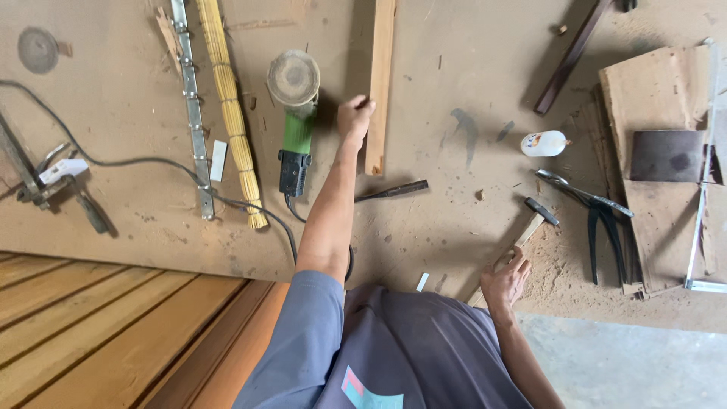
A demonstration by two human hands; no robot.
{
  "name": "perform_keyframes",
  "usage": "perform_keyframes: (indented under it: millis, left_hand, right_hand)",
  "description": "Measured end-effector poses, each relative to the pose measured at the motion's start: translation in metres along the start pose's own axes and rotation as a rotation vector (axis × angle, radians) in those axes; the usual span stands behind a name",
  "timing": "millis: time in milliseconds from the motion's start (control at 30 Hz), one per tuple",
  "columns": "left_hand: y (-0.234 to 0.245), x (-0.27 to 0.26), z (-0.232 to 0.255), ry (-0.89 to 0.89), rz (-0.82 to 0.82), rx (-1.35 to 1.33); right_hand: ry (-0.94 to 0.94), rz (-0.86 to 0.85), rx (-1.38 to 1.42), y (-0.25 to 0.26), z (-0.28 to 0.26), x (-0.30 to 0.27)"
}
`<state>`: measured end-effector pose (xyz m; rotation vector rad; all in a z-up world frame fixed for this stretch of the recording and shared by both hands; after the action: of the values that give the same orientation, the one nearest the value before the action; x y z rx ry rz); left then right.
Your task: The person sands a piece of wood using a power sander and then uses a hammer and a chisel on the wood.
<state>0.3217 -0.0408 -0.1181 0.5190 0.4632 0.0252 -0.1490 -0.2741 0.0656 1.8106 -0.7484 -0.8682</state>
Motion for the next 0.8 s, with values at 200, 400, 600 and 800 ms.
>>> perform_keyframes:
  millis: [200,400,600,800]
  left_hand:
    - [0.017,0.001,0.013,-0.177,0.094,0.276]
    - [0.081,-0.091,0.054,-0.362,0.209,0.066]
    - [0.168,-0.165,0.014,-0.402,0.464,0.033]
    - [0.161,-0.191,-0.011,-0.338,0.333,0.158]
  right_hand:
    - [-0.014,0.003,0.022,-0.013,0.013,0.006]
    - [0.061,0.008,0.051,-0.020,0.026,0.006]
    - [0.089,0.092,-0.029,0.007,-0.027,0.006]
    - [0.633,-0.074,-0.171,-0.019,-0.191,0.022]
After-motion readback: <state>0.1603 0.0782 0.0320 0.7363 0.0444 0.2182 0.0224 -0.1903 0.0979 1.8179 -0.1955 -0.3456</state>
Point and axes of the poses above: each hand's wrist, its own x-axis towards the middle knuckle, its own y-axis out of the back of the hand, z = x × y, the point moved 6 cm from there along x, towards the middle knuckle, and after that the axes turned 5 degrees about z, right-handed, at the moved point
